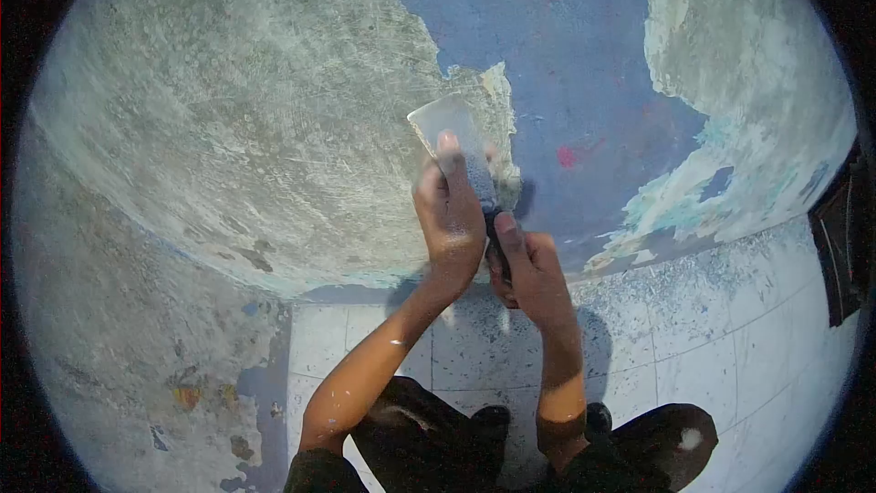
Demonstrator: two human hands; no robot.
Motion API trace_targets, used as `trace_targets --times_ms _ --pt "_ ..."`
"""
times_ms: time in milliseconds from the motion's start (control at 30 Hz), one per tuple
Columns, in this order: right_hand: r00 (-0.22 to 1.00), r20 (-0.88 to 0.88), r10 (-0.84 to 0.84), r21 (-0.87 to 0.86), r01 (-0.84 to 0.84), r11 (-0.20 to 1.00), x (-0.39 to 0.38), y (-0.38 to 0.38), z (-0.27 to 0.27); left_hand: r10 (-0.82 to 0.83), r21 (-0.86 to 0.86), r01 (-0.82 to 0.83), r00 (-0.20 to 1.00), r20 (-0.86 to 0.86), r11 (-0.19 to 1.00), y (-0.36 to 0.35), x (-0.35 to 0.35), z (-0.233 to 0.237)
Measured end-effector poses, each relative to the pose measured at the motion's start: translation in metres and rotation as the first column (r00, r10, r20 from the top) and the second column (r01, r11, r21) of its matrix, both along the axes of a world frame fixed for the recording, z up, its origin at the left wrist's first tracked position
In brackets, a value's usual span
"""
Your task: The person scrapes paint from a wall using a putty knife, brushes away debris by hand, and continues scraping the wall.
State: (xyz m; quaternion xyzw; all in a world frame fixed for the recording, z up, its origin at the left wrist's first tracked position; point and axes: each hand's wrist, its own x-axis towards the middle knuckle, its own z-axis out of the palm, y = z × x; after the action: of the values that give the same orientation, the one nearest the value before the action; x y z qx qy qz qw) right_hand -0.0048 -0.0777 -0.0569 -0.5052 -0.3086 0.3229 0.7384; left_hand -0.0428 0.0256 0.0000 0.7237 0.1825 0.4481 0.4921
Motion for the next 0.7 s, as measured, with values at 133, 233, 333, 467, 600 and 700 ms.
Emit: trace_targets --times_ms 133,233,333,467,600,700 --pt "0.986 0.112 -0.126 0.021 0.124 0.992 -0.003 0.005 0.012 0.074 0.082 -0.085 0.989 0.125 0.993 0.008 0.011 0.003" --pt "0.942 0.22 -0.252 0.094 0.237 0.967 -0.006 0.011 0.022 0.081 -0.07 -0.068 0.978 0.195 0.995 0.0 0.017 0.024" --pt "0.976 0.127 -0.175 0.042 0.171 0.984 -0.007 0.002 0.026 0.071 -0.124 -0.057 0.991 0.111 0.991 -0.004 0.009 0.013" --pt "0.981 0.114 -0.16 -0.002 0.161 0.987 -0.005 0.002 0.028 0.09 -0.134 -0.074 0.989 0.118 0.988 0.001 0.016 0.012" --pt "0.972 0.137 -0.191 0.055 0.185 0.981 -0.013 0.003 0.026 0.143 -0.086 -0.133 0.982 0.122 0.987 -0.002 0.013 0.022" --pt "0.988 0.086 -0.129 0.024 0.128 0.992 -0.012 0.0 0.021 0.17 -0.069 -0.162 0.979 0.115 0.984 0.003 0.015 0.01"
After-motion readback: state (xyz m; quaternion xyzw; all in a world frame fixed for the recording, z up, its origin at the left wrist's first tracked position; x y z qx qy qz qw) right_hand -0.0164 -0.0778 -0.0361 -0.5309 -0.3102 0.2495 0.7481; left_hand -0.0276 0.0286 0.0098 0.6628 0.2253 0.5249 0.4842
